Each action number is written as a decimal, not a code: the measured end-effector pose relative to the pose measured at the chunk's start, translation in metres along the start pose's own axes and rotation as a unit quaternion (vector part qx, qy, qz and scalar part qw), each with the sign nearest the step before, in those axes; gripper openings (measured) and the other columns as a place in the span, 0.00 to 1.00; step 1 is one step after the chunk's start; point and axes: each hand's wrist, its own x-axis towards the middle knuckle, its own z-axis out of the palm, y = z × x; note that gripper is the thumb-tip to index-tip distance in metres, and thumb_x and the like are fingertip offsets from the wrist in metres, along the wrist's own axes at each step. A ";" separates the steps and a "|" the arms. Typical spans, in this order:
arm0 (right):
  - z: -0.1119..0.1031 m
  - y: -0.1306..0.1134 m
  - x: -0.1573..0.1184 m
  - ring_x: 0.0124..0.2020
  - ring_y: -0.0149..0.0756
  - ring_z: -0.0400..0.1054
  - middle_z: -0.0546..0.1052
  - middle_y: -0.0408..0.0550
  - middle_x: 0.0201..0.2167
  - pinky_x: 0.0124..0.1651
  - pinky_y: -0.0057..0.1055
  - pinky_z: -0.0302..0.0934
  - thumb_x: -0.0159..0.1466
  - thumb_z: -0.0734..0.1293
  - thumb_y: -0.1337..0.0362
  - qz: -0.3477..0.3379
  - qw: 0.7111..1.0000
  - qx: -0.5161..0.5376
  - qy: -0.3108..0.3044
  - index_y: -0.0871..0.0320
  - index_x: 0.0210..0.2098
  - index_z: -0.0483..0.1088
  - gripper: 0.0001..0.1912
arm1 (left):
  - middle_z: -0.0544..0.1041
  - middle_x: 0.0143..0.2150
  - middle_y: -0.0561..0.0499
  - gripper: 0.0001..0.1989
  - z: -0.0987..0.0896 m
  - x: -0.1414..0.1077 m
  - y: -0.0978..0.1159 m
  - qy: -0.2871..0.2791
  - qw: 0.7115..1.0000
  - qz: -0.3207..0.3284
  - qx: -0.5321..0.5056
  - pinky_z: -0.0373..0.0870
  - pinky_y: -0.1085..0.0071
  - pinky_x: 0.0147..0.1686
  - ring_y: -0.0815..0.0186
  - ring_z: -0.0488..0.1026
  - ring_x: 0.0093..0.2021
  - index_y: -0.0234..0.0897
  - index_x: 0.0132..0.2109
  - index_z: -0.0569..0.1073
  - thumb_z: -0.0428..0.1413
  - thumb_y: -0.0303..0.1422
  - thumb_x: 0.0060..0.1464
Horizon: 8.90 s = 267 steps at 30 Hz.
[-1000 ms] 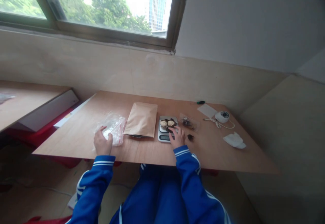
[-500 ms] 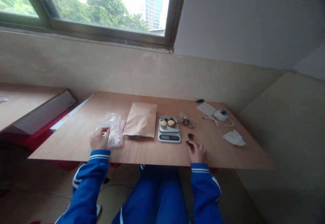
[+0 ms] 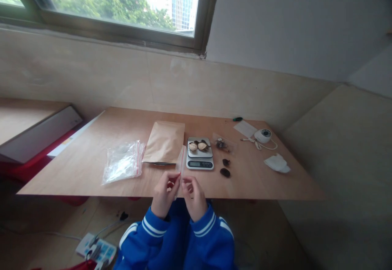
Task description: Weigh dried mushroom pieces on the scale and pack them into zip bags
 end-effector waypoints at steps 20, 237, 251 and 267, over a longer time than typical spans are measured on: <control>-0.017 0.033 0.006 0.20 0.31 0.64 0.70 0.44 0.19 0.23 0.26 0.58 0.66 0.56 0.49 0.081 0.996 0.011 0.028 0.57 0.25 0.66 0.22 | 0.72 0.25 0.54 0.07 -0.013 0.007 -0.013 0.110 0.994 -0.018 0.015 0.74 0.73 0.25 0.69 0.73 0.24 0.37 0.39 0.69 0.54 0.35 0.56; -0.096 -0.014 -0.003 0.28 0.39 0.74 0.80 0.50 0.25 0.34 0.35 0.67 0.54 0.71 0.47 0.034 0.961 0.234 0.143 0.58 0.30 0.73 0.19 | 0.76 0.28 0.52 0.15 -0.025 0.008 0.050 -0.008 0.971 -0.096 -0.218 0.75 0.70 0.33 0.63 0.77 0.31 0.38 0.33 0.74 0.57 0.46 0.51; -0.094 -0.028 -0.007 0.33 0.40 0.75 0.81 0.49 0.28 0.42 0.40 0.68 0.59 0.68 0.50 0.011 0.971 0.193 0.141 0.57 0.35 0.73 0.16 | 0.78 0.31 0.50 0.17 -0.026 0.006 0.059 -0.001 0.967 -0.092 -0.237 0.76 0.71 0.32 0.63 0.76 0.33 0.38 0.36 0.74 0.56 0.48 0.51; -0.105 -0.028 -0.015 0.21 0.33 0.69 0.77 0.44 0.20 0.28 0.30 0.64 0.58 0.68 0.52 0.014 0.958 0.193 0.213 0.58 0.33 0.71 0.15 | 0.77 0.29 0.52 0.14 -0.027 0.002 0.060 -0.052 0.968 -0.083 -0.230 0.76 0.69 0.34 0.64 0.77 0.32 0.36 0.31 0.69 0.60 0.43 0.49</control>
